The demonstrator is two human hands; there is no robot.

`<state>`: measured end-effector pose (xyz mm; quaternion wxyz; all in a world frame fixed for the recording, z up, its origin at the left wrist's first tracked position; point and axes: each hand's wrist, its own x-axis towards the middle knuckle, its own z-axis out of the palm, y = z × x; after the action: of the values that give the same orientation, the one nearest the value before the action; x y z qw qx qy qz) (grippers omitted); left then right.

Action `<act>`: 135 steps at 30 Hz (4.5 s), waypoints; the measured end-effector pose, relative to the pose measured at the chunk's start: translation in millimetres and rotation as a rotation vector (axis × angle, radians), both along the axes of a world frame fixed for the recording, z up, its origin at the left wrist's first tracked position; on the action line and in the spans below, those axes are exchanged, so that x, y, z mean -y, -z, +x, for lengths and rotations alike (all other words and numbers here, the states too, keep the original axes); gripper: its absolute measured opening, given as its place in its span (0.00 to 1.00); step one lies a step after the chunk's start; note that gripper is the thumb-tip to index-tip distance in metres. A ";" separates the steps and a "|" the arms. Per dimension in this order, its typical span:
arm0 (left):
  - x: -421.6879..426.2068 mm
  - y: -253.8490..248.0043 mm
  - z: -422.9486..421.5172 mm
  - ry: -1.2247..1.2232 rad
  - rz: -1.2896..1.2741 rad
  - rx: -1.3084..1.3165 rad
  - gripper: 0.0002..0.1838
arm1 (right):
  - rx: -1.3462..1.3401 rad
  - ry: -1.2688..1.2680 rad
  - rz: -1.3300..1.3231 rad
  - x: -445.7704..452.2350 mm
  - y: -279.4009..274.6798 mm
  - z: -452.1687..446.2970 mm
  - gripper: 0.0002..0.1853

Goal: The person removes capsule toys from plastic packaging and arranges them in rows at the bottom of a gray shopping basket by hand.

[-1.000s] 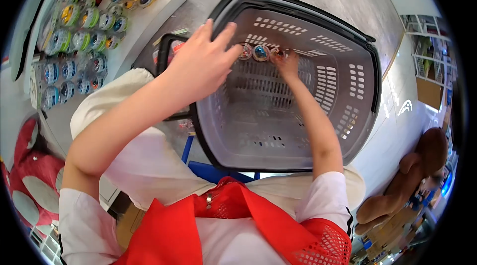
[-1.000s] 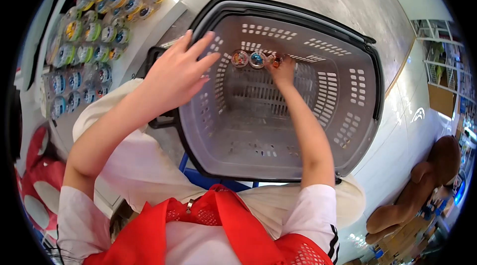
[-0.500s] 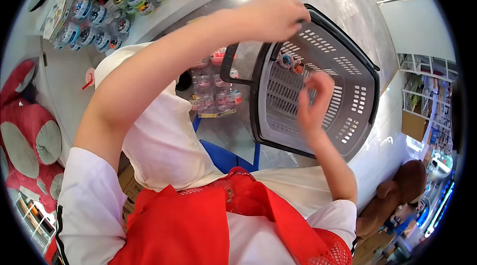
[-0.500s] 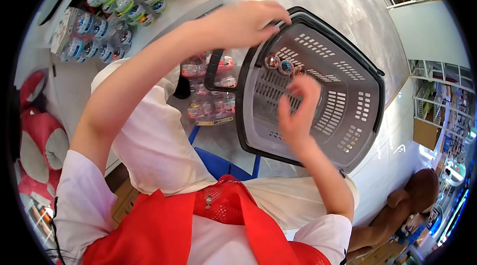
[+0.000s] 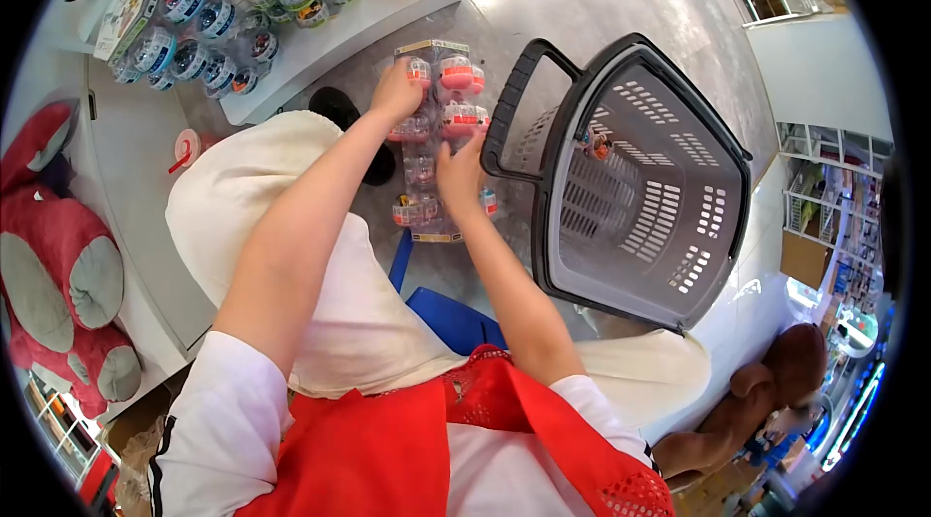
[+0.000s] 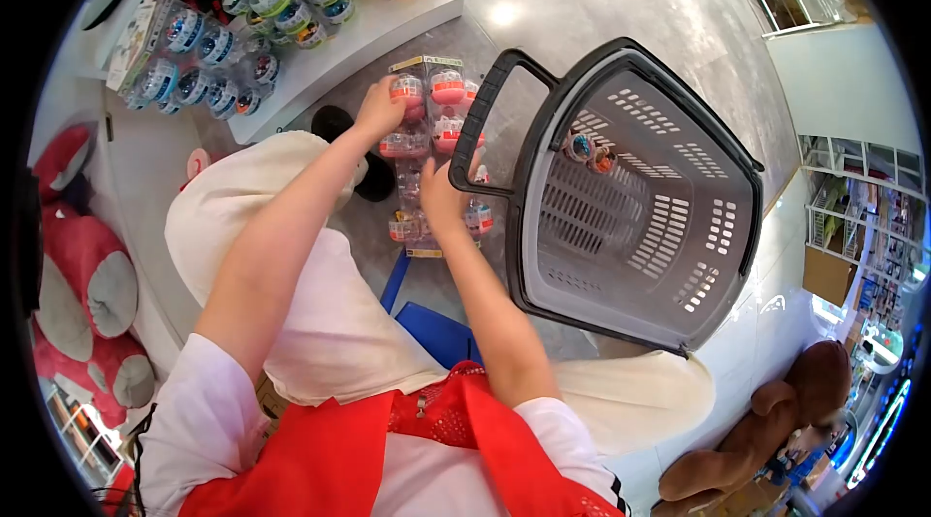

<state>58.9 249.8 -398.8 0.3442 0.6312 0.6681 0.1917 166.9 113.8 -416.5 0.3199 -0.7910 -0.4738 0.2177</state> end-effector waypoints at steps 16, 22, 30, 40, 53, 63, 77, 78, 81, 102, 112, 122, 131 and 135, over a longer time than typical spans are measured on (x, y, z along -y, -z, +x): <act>-13.5 39.6 9.8 -0.051 -0.042 -0.041 0.37 | -0.027 -0.010 -0.098 -53.5 21.1 25.4 0.37; -16.0 25.9 14.3 -0.007 -0.091 -0.094 0.39 | 0.021 0.004 -0.065 -43.8 25.0 31.5 0.34; -7.5 14.8 28.5 0.045 -0.091 -0.061 0.39 | -0.048 0.045 -0.044 -27.4 9.3 44.6 0.23; -23.6 26.5 17.1 0.146 -0.149 -0.207 0.40 | -0.561 0.176 0.189 11.3 32.4 43.9 0.27; -18.1 60.6 23.4 -0.030 -0.072 -0.142 0.44 | -0.270 -0.015 -0.045 -6.6 -24.0 14.4 0.33; -14.5 47.4 10.5 -0.291 -0.789 1.327 0.31 | -0.108 -0.214 0.042 3.9 -26.4 4.0 0.33; -54.5 -146.6 27.2 0.492 -0.379 1.527 0.29 | -0.956 -0.893 -0.490 63.4 -233.4 72.9 0.27; -48.8 -170.0 33.9 0.597 -0.335 1.418 0.30 | -0.978 -0.895 -0.549 62.2 -245.4 96.0 0.26; -30.3 -233.5 58.2 0.788 -0.093 0.736 0.36 | -1.151 -0.759 -0.495 74.1 -251.4 159.8 0.26; 91.5 -210.9 178.5 1.410 0.302 0.092 0.33 | 0.118 0.254 -0.322 22.2 -19.5 379.8 0.38; 83.3 -202.6 186.9 1.566 0.215 -0.233 0.33 | 0.089 0.523 -0.325 6.4 61.8 373.8 0.36; 70.3 -201.7 207.7 1.523 0.227 -0.172 0.30 | 0.247 0.426 -0.247 11.4 95.9 374.1 0.31; 66.3 -204.9 230.5 1.132 -0.041 0.159 0.34 | -0.178 -0.025 -0.729 4.8 26.9 443.0 0.22; 67.8 -203.9 235.2 0.962 -0.188 0.307 0.35 | -0.795 -0.175 -0.751 -11.1 -105.5 410.7 0.23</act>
<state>294.1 181.9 -194.9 0.5427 0.7982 0.2584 0.0413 577.6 124.9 -311.0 0.1509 -0.6652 -0.2705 0.6794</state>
